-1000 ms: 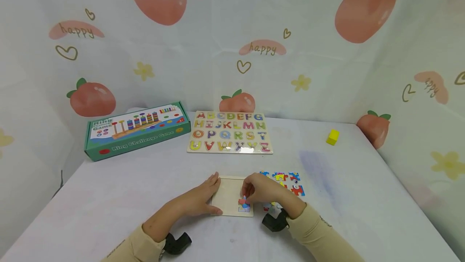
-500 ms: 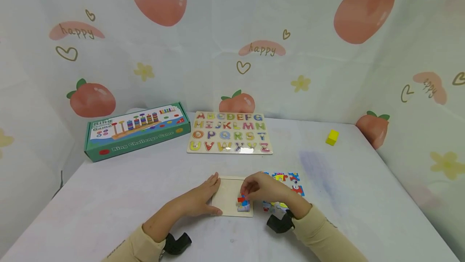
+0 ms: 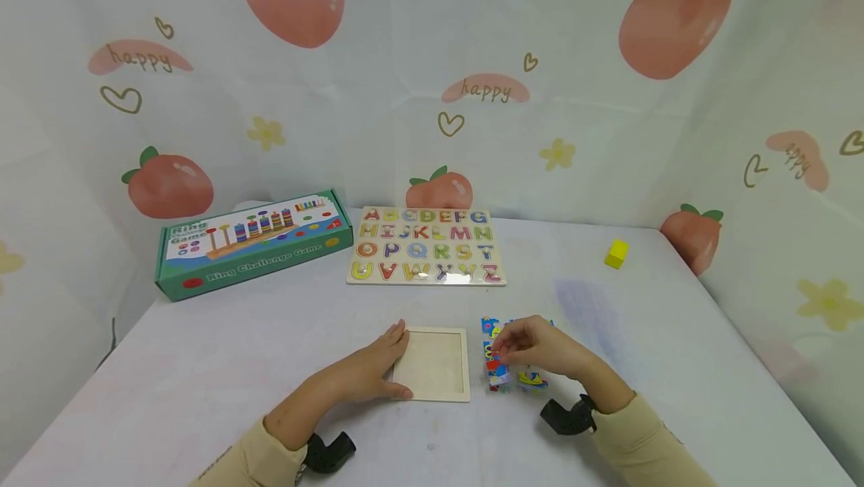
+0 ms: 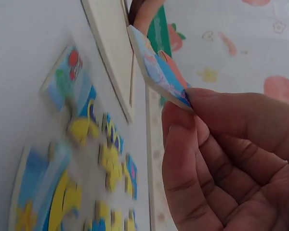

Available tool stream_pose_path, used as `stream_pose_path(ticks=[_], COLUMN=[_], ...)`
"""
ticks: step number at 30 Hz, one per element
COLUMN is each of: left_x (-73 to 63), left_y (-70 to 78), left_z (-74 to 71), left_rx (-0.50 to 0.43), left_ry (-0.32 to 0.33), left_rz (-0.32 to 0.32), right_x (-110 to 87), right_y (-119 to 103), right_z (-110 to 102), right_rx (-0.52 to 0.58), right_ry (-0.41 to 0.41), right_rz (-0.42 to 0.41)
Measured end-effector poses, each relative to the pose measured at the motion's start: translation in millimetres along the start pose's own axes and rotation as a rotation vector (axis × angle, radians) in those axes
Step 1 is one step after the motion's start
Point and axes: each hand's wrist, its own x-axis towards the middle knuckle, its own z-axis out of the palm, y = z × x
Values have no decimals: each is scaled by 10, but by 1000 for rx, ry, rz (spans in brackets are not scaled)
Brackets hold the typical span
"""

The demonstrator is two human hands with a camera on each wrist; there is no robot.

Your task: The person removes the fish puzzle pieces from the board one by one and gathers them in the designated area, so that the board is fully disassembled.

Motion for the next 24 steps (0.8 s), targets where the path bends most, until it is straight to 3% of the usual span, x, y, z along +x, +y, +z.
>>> stream_pose_path(ticks=[13, 24], left_x=[-8, 4], left_y=[6, -6], left_z=[-7, -2], left_rx=[-16, -24], left_ry=[-3, -6], left_rz=[-6, -9], right_x=[-467, -637], right_y=[354, 512], right_z=[-275, -336], right_rx=[61, 71], right_ry=[108, 163], right_rz=[108, 180])
